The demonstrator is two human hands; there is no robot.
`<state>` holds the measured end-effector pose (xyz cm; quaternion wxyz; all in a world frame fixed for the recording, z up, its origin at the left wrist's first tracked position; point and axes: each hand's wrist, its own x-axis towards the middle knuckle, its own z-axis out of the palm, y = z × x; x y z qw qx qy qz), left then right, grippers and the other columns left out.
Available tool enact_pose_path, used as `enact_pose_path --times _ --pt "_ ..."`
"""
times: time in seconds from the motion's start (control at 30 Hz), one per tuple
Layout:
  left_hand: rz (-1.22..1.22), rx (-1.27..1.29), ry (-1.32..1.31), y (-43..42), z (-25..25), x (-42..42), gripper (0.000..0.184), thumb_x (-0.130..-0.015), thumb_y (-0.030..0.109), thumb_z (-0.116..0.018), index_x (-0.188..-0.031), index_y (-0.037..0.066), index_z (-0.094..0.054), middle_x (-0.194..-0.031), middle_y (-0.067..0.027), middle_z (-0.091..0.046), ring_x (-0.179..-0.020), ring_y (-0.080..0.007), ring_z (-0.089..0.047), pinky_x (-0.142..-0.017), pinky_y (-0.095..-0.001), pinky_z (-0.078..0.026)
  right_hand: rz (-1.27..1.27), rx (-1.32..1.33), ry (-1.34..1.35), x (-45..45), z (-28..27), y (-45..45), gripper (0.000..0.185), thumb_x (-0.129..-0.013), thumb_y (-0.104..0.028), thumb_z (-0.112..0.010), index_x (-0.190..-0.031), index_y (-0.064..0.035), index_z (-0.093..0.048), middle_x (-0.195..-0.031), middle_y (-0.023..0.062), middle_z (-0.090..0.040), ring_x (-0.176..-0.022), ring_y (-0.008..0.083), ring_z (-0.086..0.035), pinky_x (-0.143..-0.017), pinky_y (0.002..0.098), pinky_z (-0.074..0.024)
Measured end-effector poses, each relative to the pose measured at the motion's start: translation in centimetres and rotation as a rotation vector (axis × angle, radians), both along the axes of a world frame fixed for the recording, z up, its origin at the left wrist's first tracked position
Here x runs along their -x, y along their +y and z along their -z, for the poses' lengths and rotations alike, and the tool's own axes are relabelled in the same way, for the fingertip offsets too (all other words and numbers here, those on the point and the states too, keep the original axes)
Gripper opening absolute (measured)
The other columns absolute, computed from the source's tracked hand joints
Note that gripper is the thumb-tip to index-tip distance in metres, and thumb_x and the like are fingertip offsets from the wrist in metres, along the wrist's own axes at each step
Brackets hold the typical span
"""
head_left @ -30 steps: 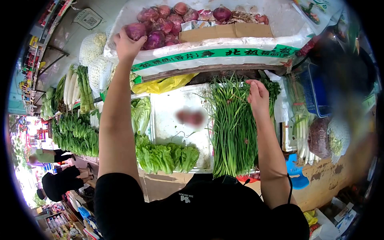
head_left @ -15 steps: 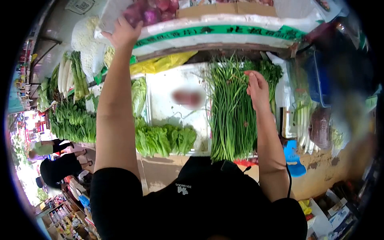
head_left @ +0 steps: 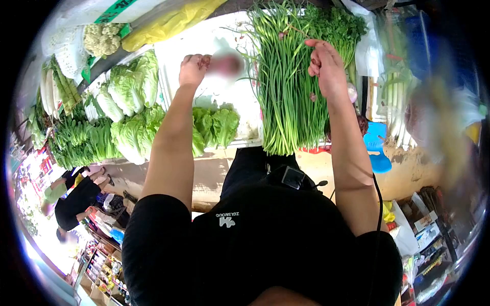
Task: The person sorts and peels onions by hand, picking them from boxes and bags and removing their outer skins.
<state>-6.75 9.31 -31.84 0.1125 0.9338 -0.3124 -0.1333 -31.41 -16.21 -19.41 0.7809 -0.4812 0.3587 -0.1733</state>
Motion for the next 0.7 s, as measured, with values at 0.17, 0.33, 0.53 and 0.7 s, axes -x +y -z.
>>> enact_pose_path --times 0.17,0.33,0.53,0.7 --pt "0.157 -0.097 0.009 -0.3 6.9 2.5 0.058 -0.068 0.017 -0.067 -0.123 0.016 -0.047 -0.127 -0.0144 -0.044 -0.114 -0.0324 -0.044 -0.097 -0.0383 -0.039 -0.084 -0.006 0.064 1.3 4.9 1.4 0.021 -0.094 -0.009 -0.04 -0.106 -0.002 -0.056 -0.07 -0.0015 -0.045 -0.052 0.0045 -0.036 -0.047 0.0193 -0.034" --pt "0.379 -0.449 0.092 -5.8 1.7 5.2 0.083 -0.066 0.025 -0.074 -0.135 0.021 -0.027 -0.139 -0.0098 -0.027 -0.128 -0.0257 -0.029 -0.101 -0.0577 -0.022 -0.11 -0.001 0.128 2.2 7.0 2.7 0.022 -0.094 -0.012 -0.043 -0.107 -0.004 -0.058 -0.073 0.0007 -0.051 -0.052 0.0042 -0.04 -0.047 0.0186 -0.0355" --pt "0.387 -0.531 -0.021 -6.6 7.0 4.4 0.086 -0.067 0.029 -0.073 -0.138 0.018 -0.025 -0.14 -0.0099 -0.028 -0.125 -0.0271 -0.035 -0.102 -0.0604 -0.017 -0.078 0.042 0.206 2.2 8.0 3.4 0.019 -0.092 -0.016 -0.049 -0.102 -0.0039 -0.061 -0.062 -0.0086 -0.039 -0.05 0.0008 -0.03 -0.044 0.0175 -0.0249" --pt "0.403 -0.421 -0.053 -5.8 7.4 4.1 0.089 -0.062 0.035 -0.074 -0.136 0.017 -0.029 -0.132 -0.013 -0.039 -0.123 -0.0285 -0.037 -0.104 -0.0539 -0.018 -0.121 0.052 0.252 3.1 8.2 3.6 0.023 -0.093 -0.018 -0.048 -0.107 -0.0036 -0.059 -0.065 -0.0066 -0.038 -0.056 0.0025 -0.034 -0.049 0.0193 -0.0327"
